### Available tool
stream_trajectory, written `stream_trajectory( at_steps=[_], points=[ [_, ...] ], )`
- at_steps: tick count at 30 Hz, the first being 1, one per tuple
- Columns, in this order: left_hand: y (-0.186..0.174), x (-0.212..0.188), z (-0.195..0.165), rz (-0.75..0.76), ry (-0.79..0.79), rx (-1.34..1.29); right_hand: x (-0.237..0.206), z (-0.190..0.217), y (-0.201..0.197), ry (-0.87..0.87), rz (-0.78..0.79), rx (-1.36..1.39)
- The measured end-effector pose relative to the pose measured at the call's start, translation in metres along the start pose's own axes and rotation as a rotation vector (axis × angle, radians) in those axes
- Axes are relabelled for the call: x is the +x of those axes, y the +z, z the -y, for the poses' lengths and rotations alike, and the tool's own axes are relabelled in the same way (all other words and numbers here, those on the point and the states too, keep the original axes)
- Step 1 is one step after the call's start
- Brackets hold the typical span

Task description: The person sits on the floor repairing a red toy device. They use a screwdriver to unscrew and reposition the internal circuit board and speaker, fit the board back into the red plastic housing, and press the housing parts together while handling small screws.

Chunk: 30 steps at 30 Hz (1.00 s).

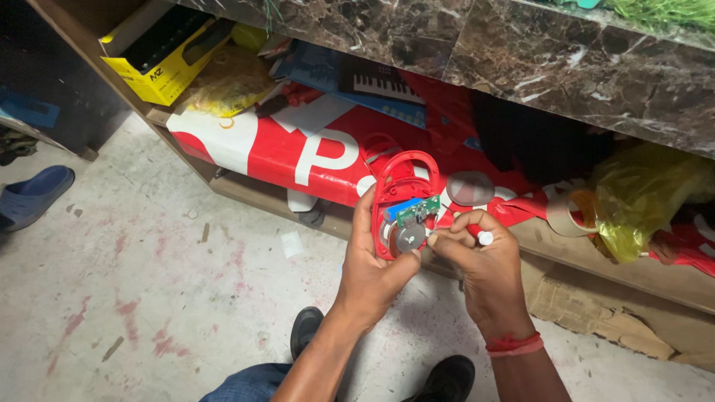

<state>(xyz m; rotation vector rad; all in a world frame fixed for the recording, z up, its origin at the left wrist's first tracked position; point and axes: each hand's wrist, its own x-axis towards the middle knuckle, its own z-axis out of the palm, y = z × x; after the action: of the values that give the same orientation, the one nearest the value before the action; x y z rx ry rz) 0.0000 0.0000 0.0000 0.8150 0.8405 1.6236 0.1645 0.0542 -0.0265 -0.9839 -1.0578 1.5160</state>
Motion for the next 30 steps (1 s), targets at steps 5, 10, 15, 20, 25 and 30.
stream_trajectory(
  at_steps=[5, 10, 15, 20, 25, 30],
  points=[
    [0.002, 0.000, 0.001, 0.009, 0.049, 0.056, -0.001, 0.015, 0.012, -0.008, -0.017, -0.038],
    [0.001, -0.003, 0.000, -0.007, 0.079, 0.236, -0.002, 0.020, 0.016, -0.027, -0.021, -0.076],
    [0.002, -0.003, -0.002, -0.005, 0.099, 0.280, -0.005, 0.022, 0.018, -0.051, -0.054, -0.233],
    [0.002, -0.002, -0.002, 0.003, 0.096, 0.264, -0.006, 0.023, 0.020, -0.079, -0.036, -0.258],
    [0.002, -0.003, -0.003, 0.011, 0.111, 0.295, -0.006, 0.022, 0.019, -0.009, -0.075, -0.237],
    [0.002, -0.003, -0.002, 0.009, 0.089, 0.324, -0.003, 0.016, 0.018, -0.050, -0.046, -0.133]
  ],
)
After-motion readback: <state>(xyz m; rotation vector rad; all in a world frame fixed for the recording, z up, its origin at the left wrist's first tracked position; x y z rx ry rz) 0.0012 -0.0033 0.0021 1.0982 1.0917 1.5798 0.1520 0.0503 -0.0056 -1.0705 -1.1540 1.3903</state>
